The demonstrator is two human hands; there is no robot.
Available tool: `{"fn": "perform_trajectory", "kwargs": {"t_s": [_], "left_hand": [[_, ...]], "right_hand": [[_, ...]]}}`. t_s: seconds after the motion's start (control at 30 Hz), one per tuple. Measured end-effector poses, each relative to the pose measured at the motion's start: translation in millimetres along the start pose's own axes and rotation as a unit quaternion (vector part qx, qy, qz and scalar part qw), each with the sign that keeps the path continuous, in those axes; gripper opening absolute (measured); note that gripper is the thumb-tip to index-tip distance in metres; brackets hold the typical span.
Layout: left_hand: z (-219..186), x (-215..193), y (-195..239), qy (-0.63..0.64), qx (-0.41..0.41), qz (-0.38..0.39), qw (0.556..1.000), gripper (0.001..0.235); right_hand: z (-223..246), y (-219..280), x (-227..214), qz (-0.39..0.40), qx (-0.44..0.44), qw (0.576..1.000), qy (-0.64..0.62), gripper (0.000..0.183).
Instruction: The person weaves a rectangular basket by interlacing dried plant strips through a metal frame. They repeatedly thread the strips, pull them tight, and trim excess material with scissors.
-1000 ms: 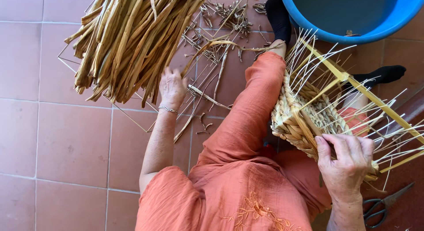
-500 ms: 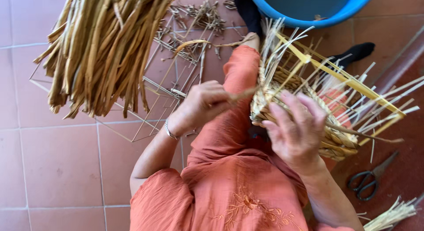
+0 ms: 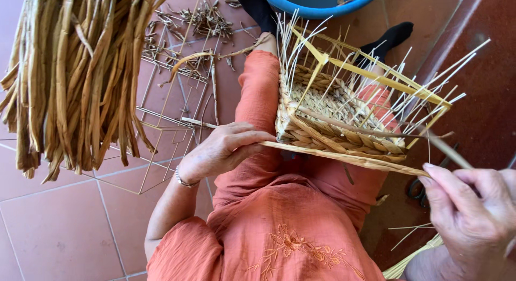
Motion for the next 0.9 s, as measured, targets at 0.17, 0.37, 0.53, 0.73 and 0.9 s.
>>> {"fn": "perform_trajectory", "kwargs": {"t_s": [0.17, 0.37, 0.53, 0.73, 0.9], "left_hand": [[-7.6, 41.3, -25.8, -0.025, 0.034, -0.016, 0.999, 0.054], [-19.0, 84.0, -40.9, 0.132, 0.029, 0.015, 0.991, 0.025], [20.3, 48.6, -38.0, 0.198, -0.019, -0.059, 0.978, 0.019], [80.1, 39.6, -69.1, 0.099, 0.055, -0.095, 0.989, 0.024], [124.4, 68.9, -86.1, 0.286, -0.102, 0.057, 0.951, 0.024]], "right_hand": [[14.4, -10.1, -15.8, 0.04, 0.039, 0.986, 0.156, 0.038], [82.5, -33.8, 67.9, 0.024, -0.167, 0.982, -0.085, 0.043], [60.5, -49.4, 103.7, 0.006, -0.086, 0.981, -0.173, 0.027], [57.5, -72.5, 115.4, -0.013, -0.037, 0.995, -0.096, 0.018], [60.6, -79.1, 127.3, -0.014, -0.016, 0.991, -0.135, 0.01]]}}
Point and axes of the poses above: each hand's wrist, its own y-axis away from the middle knuckle, its own x-axis out of the palm, z = x × y, the point moved 5 cm from there along -y, towards the middle knuckle, and after that the axes turned 4 degrees about -y, right-handed, at the moved point
